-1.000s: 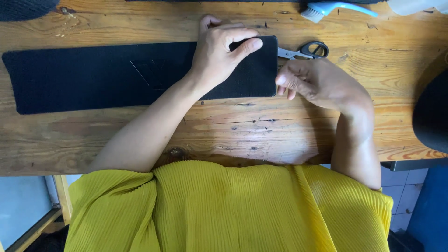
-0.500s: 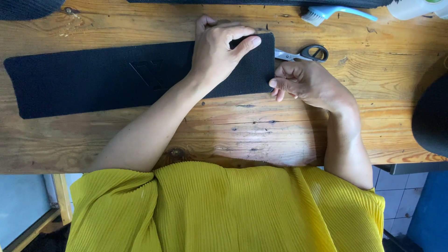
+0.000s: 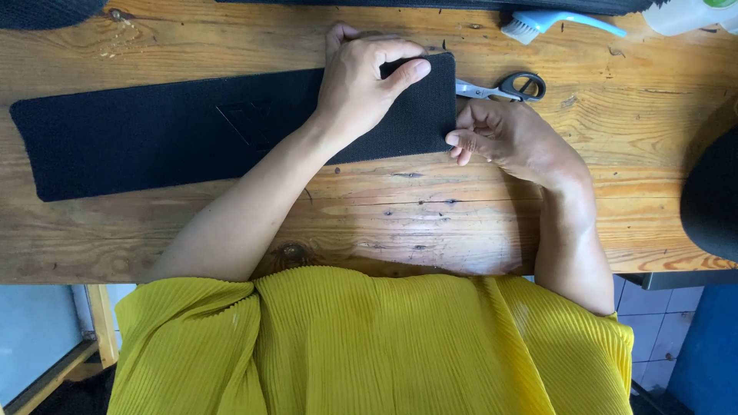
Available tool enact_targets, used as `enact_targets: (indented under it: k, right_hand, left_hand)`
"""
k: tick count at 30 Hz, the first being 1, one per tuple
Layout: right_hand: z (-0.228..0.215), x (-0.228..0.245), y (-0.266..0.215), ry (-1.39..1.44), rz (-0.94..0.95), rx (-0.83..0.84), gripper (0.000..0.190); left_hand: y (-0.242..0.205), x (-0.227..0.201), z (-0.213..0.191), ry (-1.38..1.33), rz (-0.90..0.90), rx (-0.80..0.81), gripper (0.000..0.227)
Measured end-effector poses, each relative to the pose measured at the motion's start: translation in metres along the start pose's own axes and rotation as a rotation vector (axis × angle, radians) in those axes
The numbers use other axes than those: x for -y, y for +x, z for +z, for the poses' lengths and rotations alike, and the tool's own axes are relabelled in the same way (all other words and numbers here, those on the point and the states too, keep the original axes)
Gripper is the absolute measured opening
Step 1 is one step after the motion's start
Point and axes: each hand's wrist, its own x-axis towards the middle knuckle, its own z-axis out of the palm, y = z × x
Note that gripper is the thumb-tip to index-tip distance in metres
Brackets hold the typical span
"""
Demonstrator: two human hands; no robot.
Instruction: The person uses scissors to trim the edges of a black rectangular material on a wooden table. They then flip the material over to reveal a white adhesive backing and continue trimming the edges.
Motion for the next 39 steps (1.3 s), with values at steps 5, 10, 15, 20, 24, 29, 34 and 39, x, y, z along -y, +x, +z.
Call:
enact_targets:
  k: [5,10,15,20,24,29,34,39]
  right_hand:
    - [0.001,0.003,-0.001,0.012,0.030,-0.017,0.017]
    - [0.000,0.004,-0.003,0.004,0.049,-0.025,0.019]
    - [0.000,0.008,-0.005,-0.042,0.052,-0.034,0.021]
    - [0.001,0.014,-0.006,-0.146,0.011,-0.052,0.022]
    - [0.010,0.004,0.004,-0.119,-0.161,-0.240,0.033]
    - [0.021,-0.005,0.017,-0.147,-0.095,-0.413,0.021]
    - [0.012,-0.023,0.022,-0.137,-0.044,-0.431,0.015]
    - [-0.019,-0.059,0.021,-0.227,-0.062,-0.482,0.016]
  left_hand:
    - [0.001,0.000,0.000,-0.016,-0.006,0.010,0.030]
    - [0.001,0.003,0.003,-0.008,-0.021,0.011,0.028]
    - [0.001,0.002,0.002,-0.025,-0.012,-0.008,0.025]
    - [0.000,-0.001,0.002,-0.009,0.002,-0.019,0.027]
    - [-0.004,-0.007,0.005,0.003,0.022,-0.013,0.024]
    - [-0.007,-0.003,0.011,0.066,0.054,0.008,0.025]
    - [-0.005,0.005,0.006,0.223,0.061,0.101,0.036]
    - [-0.002,-0.007,-0.017,0.121,-0.069,0.326,0.035]
